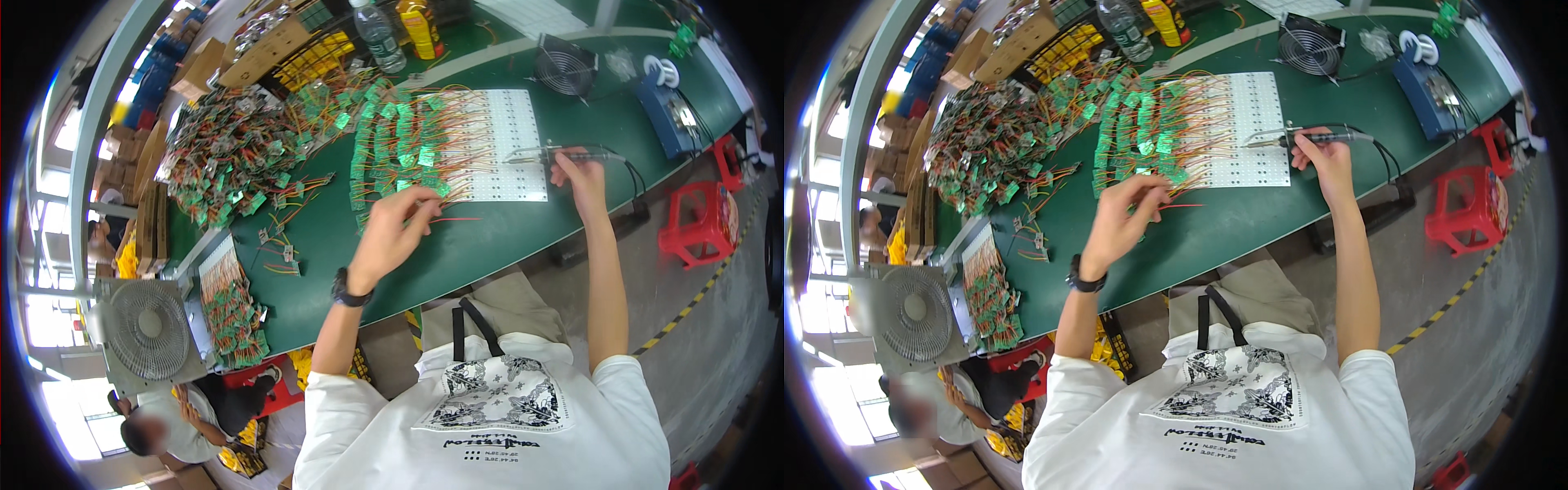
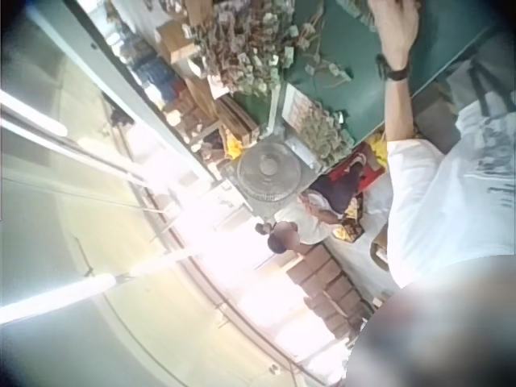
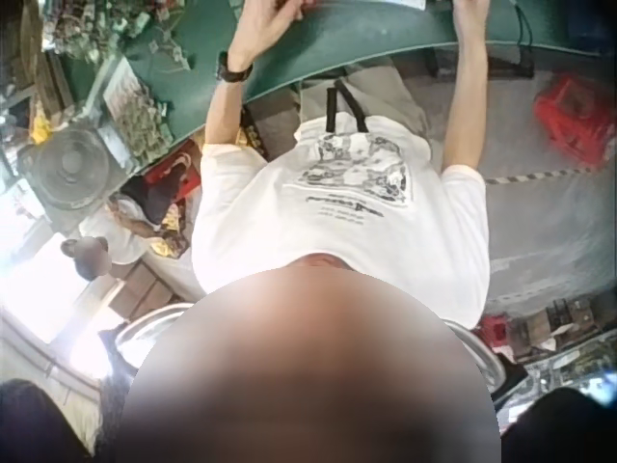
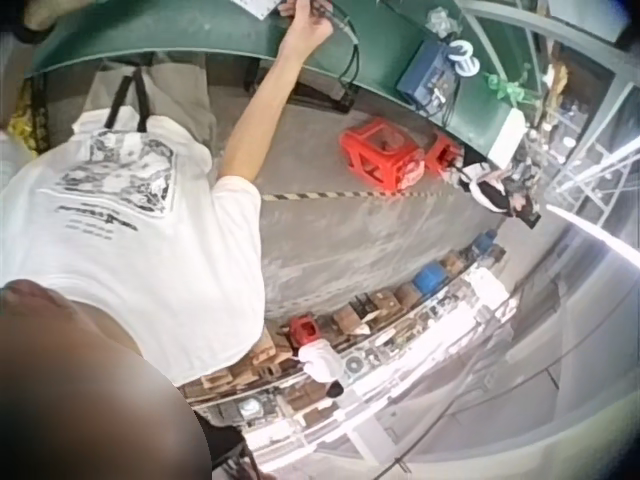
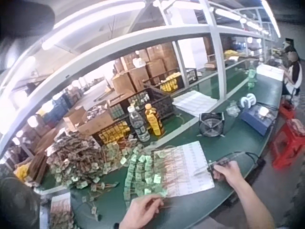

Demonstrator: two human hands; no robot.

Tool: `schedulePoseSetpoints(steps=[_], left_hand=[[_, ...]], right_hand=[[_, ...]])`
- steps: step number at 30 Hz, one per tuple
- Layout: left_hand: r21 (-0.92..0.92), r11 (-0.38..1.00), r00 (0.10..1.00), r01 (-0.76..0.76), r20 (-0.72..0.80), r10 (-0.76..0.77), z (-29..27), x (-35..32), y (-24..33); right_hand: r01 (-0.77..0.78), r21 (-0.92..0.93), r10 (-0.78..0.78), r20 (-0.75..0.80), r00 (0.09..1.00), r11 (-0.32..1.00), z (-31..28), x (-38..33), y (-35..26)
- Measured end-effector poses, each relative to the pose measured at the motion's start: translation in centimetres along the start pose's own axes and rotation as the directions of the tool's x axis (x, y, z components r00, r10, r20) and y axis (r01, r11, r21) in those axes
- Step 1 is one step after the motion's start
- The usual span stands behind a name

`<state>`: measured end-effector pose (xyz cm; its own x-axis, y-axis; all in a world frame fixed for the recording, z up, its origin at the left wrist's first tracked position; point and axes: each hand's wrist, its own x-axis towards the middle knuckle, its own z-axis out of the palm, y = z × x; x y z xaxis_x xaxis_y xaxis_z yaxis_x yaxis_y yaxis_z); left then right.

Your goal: The person solders wires onto an LED array panel using a soldering iron and solder wire.

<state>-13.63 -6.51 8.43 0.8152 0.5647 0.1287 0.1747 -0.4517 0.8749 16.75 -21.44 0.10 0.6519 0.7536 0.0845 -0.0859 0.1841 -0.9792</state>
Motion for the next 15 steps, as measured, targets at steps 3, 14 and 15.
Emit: schedulePoseSetpoints(steps=[3,14,15], left_hand=[[0.157,0.986,0.998,-0.048,0.034,0.043,3.4,3.4,0.0],[0.605,0.741,0.907,-0.291,-0.073,0.415,8.1,5.9,-4.8],[0.597,0.751,0.91,-0.282,-0.082,0.406,8.0,6.0,-4.8]], right_hand=[[-0.018,0.027,0.017,0.018,1.0,0.999,-0.1,0.3,0.0],[-0.035,-0.01,0.036,0.102,0.994,0.999,-0.3,0.3,0.7],[-0.027,-0.019,0.028,0.082,0.996,0.999,-0.2,0.3,0.7]])
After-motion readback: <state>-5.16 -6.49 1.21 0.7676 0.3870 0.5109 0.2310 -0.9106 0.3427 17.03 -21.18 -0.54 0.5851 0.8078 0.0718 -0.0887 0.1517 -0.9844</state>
